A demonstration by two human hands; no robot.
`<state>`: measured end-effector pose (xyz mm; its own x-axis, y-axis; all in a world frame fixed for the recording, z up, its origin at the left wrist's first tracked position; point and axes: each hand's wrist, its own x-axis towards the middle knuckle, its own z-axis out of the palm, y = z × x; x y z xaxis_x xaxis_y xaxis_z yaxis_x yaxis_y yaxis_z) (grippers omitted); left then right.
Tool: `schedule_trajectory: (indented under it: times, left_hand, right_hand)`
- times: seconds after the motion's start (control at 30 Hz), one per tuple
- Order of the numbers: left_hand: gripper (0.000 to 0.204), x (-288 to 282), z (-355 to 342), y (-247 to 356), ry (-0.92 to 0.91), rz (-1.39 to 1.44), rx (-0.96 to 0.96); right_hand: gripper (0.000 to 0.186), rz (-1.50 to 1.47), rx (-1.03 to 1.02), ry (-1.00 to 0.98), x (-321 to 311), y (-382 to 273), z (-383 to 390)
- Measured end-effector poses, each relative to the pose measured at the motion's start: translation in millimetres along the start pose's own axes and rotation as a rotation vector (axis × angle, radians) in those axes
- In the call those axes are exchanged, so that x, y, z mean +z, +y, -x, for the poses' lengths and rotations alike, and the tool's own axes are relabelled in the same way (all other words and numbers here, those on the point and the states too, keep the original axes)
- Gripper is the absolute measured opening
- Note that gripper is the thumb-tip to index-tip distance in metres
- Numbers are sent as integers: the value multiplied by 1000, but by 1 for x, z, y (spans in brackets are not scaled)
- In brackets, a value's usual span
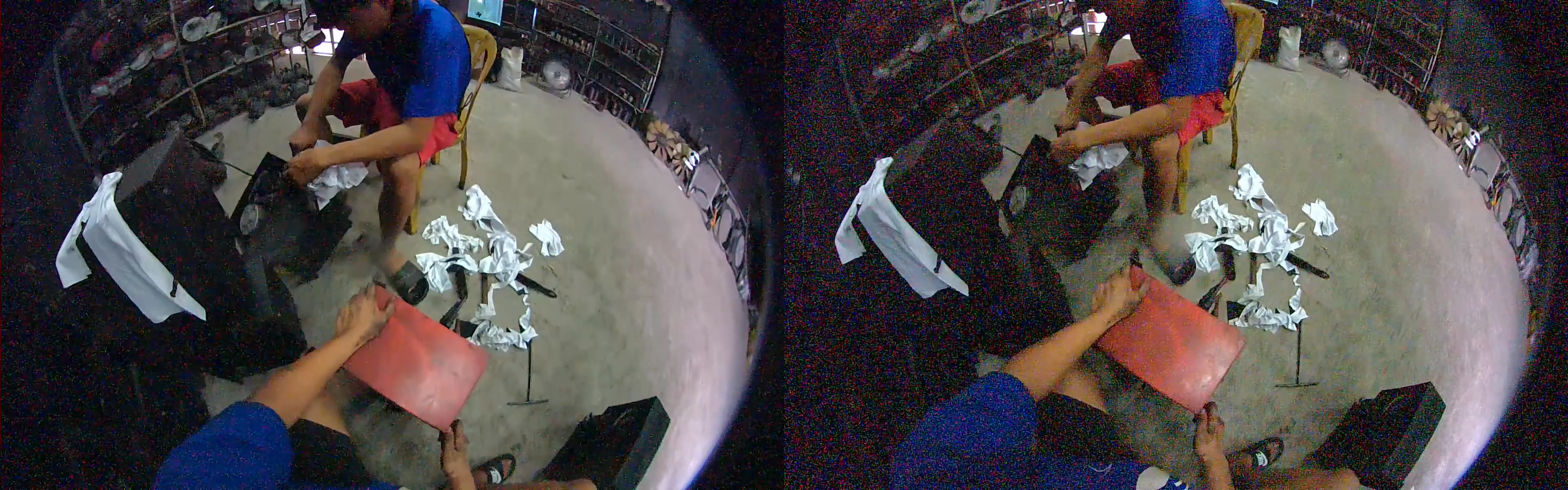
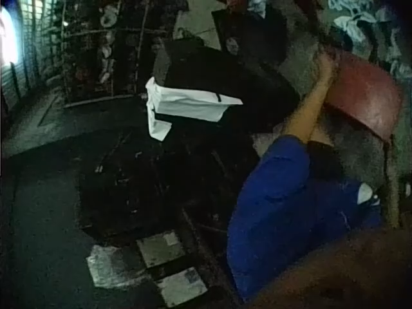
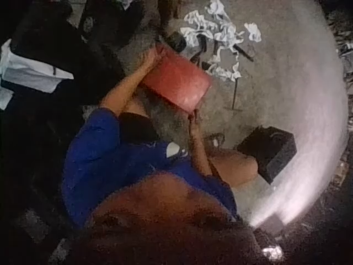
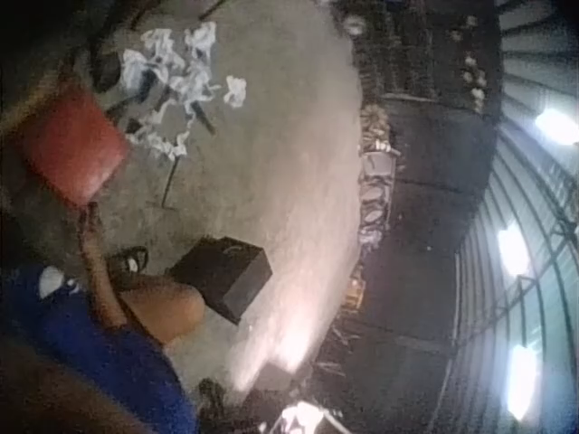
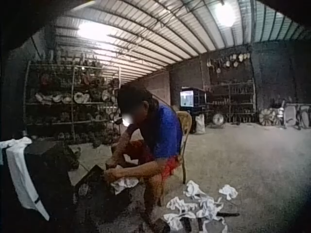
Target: Repairing and cleaning internal components of an electronic equipment box.
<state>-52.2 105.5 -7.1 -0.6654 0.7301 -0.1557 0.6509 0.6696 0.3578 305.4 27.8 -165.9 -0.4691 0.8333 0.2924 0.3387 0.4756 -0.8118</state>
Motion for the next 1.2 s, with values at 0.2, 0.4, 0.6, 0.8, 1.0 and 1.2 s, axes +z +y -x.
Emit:
schedule_trajectory:
  times: [0.2, 0.4, 0.6, 0.8, 1.0, 1.2]
  left_hand:
    - [72, 8, 0, -3, 69, 13, 33]
    - [70, 10, -2, -8, 102, 11, 33]
    - [72, 28, -14, -22, 75, 10, 47]
    - [73, 42, -17, -28, 143, -42, 47]
    - [70, 38, -14, -17, 153, 38, 75]
    - [73, 47, -21, -32, 125, 47, 72]
  right_hand:
    - [33, -265, 486, -161, 7, 30, 18]
    - [36, -800, 974, -296, -5, 18, -3]
    - [32, 195, 150, -343, -35, -24, -27]
    - [27, 630, 8, -664, -57, -28, -42]
    - [27, -349, 645, -823, -52, 41, -37]
    - [25, -383, 808, -787, -49, 1, -53]
